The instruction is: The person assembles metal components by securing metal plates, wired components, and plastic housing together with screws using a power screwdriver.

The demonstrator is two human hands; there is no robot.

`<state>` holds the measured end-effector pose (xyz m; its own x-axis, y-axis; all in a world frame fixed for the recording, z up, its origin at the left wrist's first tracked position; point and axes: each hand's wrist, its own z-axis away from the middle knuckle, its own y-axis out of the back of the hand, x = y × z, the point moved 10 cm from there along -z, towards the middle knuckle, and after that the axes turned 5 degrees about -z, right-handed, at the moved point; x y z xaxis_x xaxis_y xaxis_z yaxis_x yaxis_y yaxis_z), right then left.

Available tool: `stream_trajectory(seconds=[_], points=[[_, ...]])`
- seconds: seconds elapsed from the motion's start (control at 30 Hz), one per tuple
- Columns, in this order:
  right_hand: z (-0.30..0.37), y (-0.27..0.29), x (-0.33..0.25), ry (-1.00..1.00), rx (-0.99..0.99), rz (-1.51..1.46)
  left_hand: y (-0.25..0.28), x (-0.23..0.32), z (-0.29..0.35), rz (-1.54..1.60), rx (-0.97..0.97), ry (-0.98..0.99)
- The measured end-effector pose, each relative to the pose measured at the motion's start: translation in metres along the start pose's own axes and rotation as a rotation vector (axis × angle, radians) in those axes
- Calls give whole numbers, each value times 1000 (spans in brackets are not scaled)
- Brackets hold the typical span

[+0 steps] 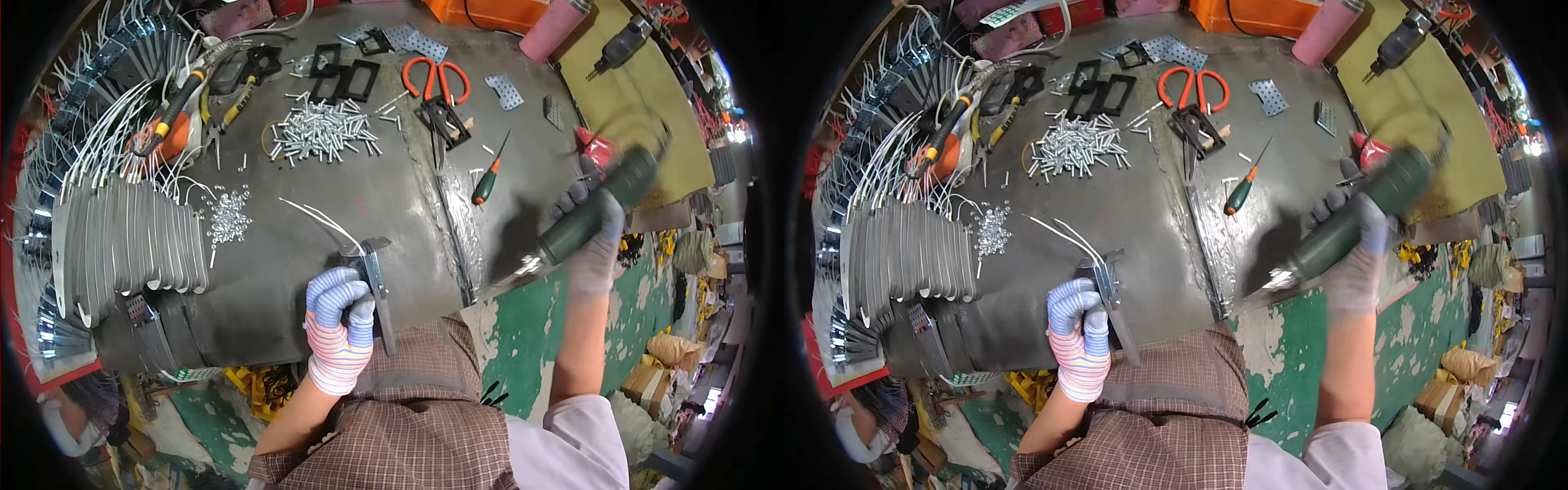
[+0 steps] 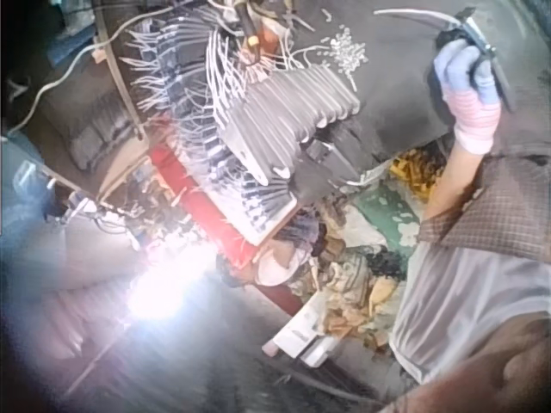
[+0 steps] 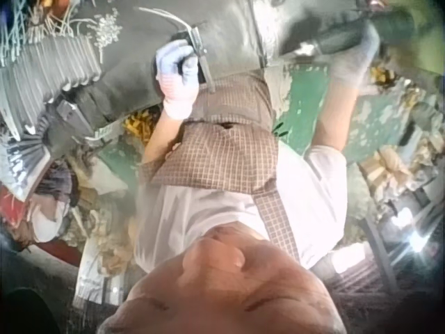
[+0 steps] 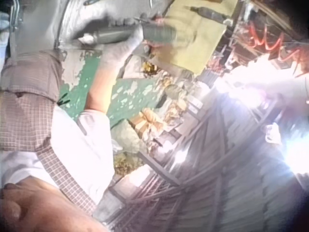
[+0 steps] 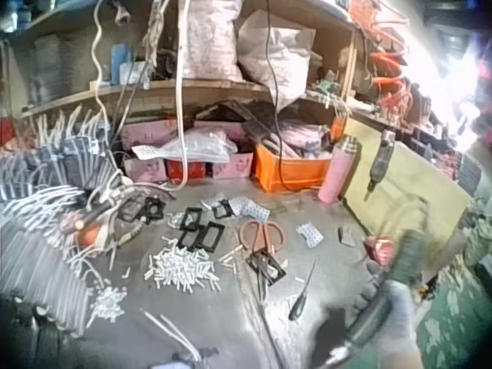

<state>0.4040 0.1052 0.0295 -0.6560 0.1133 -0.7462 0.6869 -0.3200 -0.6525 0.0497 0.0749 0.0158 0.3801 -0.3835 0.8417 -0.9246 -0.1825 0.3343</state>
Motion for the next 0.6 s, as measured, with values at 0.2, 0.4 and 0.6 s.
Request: stream_trajectory(seconds=[0.2, 0.4, 0.6], points=[[44, -36, 80, -146, 57, -573, -7, -5, 0, 9, -91, 25], [50, -22, 115, -212, 90, -741, -6, -4, 0, -3, -86, 4], [50, -26, 120, -231, 100, -759, -6, -2, 0, -2, -91, 12]])
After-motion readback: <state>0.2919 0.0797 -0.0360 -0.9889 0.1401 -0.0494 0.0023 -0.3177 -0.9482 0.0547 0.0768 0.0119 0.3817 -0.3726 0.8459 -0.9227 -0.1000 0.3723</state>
